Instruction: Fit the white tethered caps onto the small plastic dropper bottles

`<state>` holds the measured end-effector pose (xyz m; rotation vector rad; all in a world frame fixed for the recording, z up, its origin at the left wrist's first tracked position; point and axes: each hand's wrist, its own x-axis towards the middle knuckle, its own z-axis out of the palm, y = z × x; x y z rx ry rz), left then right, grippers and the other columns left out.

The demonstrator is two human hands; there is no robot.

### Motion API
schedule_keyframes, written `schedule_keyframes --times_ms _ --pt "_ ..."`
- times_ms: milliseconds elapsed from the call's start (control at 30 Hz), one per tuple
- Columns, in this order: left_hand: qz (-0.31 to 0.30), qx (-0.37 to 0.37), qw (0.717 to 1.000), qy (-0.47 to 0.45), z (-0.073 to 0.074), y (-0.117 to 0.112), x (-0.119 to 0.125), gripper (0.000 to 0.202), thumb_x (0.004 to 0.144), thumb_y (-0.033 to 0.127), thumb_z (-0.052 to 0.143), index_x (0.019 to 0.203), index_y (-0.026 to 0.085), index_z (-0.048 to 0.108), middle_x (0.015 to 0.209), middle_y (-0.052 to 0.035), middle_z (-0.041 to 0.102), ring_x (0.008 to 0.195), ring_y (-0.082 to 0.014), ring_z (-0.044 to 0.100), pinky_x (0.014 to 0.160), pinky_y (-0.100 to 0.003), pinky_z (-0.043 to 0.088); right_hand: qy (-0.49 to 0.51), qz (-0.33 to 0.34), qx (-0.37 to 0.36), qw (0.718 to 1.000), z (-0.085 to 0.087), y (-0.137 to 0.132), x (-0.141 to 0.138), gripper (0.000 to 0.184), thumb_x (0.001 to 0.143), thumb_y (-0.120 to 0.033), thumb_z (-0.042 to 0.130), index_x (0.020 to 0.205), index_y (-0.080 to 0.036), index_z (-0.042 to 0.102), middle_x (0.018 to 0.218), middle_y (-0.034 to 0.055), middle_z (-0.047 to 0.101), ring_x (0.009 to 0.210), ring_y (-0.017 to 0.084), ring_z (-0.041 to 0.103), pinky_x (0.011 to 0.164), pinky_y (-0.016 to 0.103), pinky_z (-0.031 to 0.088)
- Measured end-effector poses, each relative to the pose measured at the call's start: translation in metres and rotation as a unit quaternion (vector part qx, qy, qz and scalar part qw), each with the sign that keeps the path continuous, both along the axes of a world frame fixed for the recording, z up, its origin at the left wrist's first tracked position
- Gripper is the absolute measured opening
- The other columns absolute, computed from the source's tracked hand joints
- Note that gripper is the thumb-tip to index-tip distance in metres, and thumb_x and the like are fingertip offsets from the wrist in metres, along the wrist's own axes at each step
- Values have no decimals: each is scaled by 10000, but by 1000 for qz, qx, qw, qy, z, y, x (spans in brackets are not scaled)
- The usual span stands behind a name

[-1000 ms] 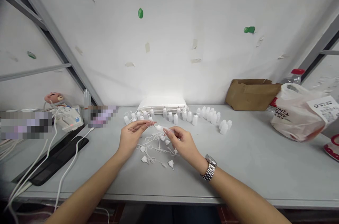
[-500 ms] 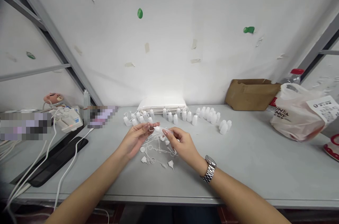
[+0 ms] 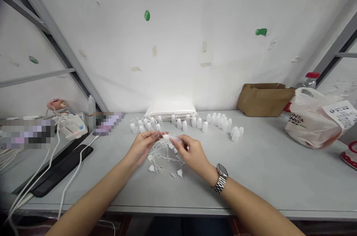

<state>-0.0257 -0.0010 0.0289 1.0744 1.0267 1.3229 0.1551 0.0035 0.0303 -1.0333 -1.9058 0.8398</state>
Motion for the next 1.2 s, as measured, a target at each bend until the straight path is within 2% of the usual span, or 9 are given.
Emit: schedule_keyframes --times_ms 233,433,500,633,800,933,1200 --pt "19 16 999 49 -5 1 0 229 686 338 629 801 152 698 945 -84 690 1006 -243 569 936 -381 366 -19 1 12 1000 -7 3 -1 359 835 -458 399 737 -169 587 624 9 567 558 117 474 513 225 373" --pt "8 -3 998 57 -10 3 2 257 659 350 648 810 150 700 932 -87 693 965 -260 589 879 -389 420 -15 4 -16 1000 -12 5 -2 349 832 -463 397 714 -169 543 578 -13 487 536 110 416 499 227 332" --pt "7 -1 999 45 -11 4 3 263 655 351 654 810 144 700 938 -94 690 961 -260 591 876 -387 423 0 4 -38 999 -12 6 -3 346 823 -471 408 704 -170 529 567 -19 466 527 107 407 492 227 325" --pt "9 0 1000 -6 -7 6 4 273 677 361 643 823 136 692 1010 -106 665 1011 -239 568 929 -364 380 64 22 -130 989 -7 9 -5 375 802 -512 415 672 -172 503 493 -42 421 459 93 385 457 220 317" --pt "6 -24 996 -82 -3 8 2 414 758 485 503 861 125 679 1036 -121 652 978 -227 593 961 -380 345 127 45 -184 974 -1 13 -4 428 816 -532 362 721 -157 546 430 -55 391 395 82 345 433 221 306" --pt "-1 -6 999 -53 -2 5 4 347 716 444 582 860 146 685 1003 -99 669 976 -235 593 978 -389 325 131 53 -195 971 -1 12 -4 440 812 -539 364 714 -155 557 424 -54 387 389 80 346 424 220 305" --pt "59 50 996 -40 -3 6 2 216 656 332 665 780 159 701 891 -76 702 943 -227 599 937 -390 377 89 57 -174 979 -7 9 -6 419 813 -537 370 698 -164 523 453 -48 409 417 84 376 429 216 330"
